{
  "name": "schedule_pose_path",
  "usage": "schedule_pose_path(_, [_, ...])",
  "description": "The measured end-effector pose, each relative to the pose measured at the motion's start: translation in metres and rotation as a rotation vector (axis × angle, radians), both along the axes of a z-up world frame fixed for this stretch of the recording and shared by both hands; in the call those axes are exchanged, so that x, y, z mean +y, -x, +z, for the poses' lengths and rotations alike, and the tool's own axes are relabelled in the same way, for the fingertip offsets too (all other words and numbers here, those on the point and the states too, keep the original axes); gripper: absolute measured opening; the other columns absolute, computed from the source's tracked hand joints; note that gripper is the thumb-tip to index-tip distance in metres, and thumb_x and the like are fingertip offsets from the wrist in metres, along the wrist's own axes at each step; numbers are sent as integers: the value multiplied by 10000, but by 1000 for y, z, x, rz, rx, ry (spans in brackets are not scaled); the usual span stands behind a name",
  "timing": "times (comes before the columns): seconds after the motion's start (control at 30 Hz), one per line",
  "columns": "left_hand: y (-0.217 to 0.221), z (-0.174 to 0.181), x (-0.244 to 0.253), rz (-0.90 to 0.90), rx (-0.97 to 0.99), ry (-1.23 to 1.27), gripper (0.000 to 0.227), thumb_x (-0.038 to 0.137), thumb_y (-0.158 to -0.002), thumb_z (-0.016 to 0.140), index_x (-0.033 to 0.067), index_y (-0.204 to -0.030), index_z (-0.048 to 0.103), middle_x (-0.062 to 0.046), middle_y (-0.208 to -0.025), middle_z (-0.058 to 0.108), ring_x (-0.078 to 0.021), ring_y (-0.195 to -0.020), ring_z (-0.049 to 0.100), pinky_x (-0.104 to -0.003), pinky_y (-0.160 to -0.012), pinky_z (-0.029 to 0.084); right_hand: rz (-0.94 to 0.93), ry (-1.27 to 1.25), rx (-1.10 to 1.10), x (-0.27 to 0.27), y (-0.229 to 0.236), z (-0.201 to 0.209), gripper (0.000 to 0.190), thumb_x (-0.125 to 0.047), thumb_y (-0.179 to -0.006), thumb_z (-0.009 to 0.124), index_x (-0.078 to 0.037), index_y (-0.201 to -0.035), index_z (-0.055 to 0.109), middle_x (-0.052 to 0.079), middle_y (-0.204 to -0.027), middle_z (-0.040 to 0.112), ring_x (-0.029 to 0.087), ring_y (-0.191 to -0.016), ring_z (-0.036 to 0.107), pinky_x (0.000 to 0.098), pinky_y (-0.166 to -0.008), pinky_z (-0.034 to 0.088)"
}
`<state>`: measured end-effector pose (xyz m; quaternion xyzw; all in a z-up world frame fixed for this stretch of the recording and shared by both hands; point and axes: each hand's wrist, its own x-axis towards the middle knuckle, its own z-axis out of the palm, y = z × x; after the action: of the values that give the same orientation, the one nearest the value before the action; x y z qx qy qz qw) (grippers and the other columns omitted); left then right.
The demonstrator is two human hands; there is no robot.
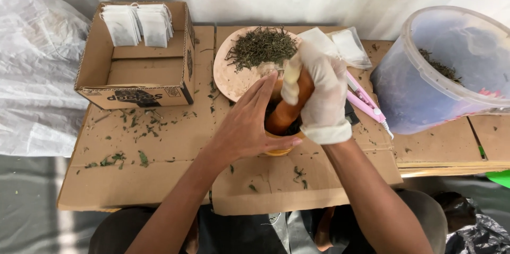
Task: Grinding dried tea leaves into a finer consistency using a wooden mortar and pestle.
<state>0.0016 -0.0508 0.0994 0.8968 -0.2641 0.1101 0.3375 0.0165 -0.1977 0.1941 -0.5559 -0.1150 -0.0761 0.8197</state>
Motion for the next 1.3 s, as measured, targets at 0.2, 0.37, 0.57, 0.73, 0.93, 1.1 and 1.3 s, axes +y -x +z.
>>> schedule_pose_path(0.2, [1, -4, 0, -18, -69, 16, 1241, 747, -872, 758, -38, -1696, 263, -243, -1753, 386, -352, -1638, 367, -527, -1264, 418, -29, 282, -204, -10, -9, -4, 496, -277, -1087, 550, -85, -629, 550, 38, -497, 481, 145, -406, 408, 295, -502, 392])
schedule_pose_path(0.37, [0, 0, 0, -53, 37, 78, 1245, 667, -876, 808, -1, -1726, 190, -213, -1788, 307, -335, -1671, 286, -531, -1302, 350, -157, 115, 28, 9, -50, -8, 486, -399, -932, 719, -76, -593, 588, 39, -464, 479, 141, -349, 389, 277, -391, 341])
schedule_pose_path(0.57, [1, 16, -2, -38, 196, 57, 1255, 726, -822, 776, 21, -1708, 234, -173, -1777, 334, -321, -1669, 238, -569, -1282, 313, 82, 112, 200, 10, -37, -7, 249, -357, -789, 780, -135, -735, 680, -21, -509, 549, 80, -445, 450, 274, -532, 435])
schedule_pose_path(0.73, [1, 15, -2, -62, 150, 66, 1172, 672, -836, 819, 56, -1686, 297, -154, -1742, 413, -332, -1646, 283, -578, -1253, 368, 61, 245, -197, -2, -27, -36, 231, -172, -963, 823, -169, -866, 613, -65, -587, 573, 67, -501, 526, 270, -666, 551])
schedule_pose_path(0.93, [1, 18, -2, -10, 300, 20, 1294, 750, -828, 747, 100, -1759, 128, -132, -1841, 187, -276, -1698, 189, -530, -1264, 319, -102, -82, -37, -16, -46, -28, 347, -153, -927, 775, -148, -765, 469, 30, -478, 436, 122, -354, 333, 288, -372, 288])
schedule_pose_path(1.1, [0, 13, -1, -3, 281, 20, 1316, 716, -824, 811, -5, -1728, 184, -170, -1820, 217, -311, -1680, 211, -526, -1291, 274, -8, -102, -94, 12, -77, -51, 320, -318, -955, 856, -93, -796, 693, 41, -676, 740, 74, -366, 568, 222, -331, 465])
schedule_pose_path(1.3, [-3, 7, 2, -27, 282, 71, 1429, 768, -741, 894, -58, -1713, 251, -232, -1749, 364, -414, -1663, 231, -514, -1323, 296, 43, 98, -40, 5, -39, -41, 277, -133, -971, 735, -35, -727, 650, 108, -456, 493, 137, -332, 489, 262, -343, 450])
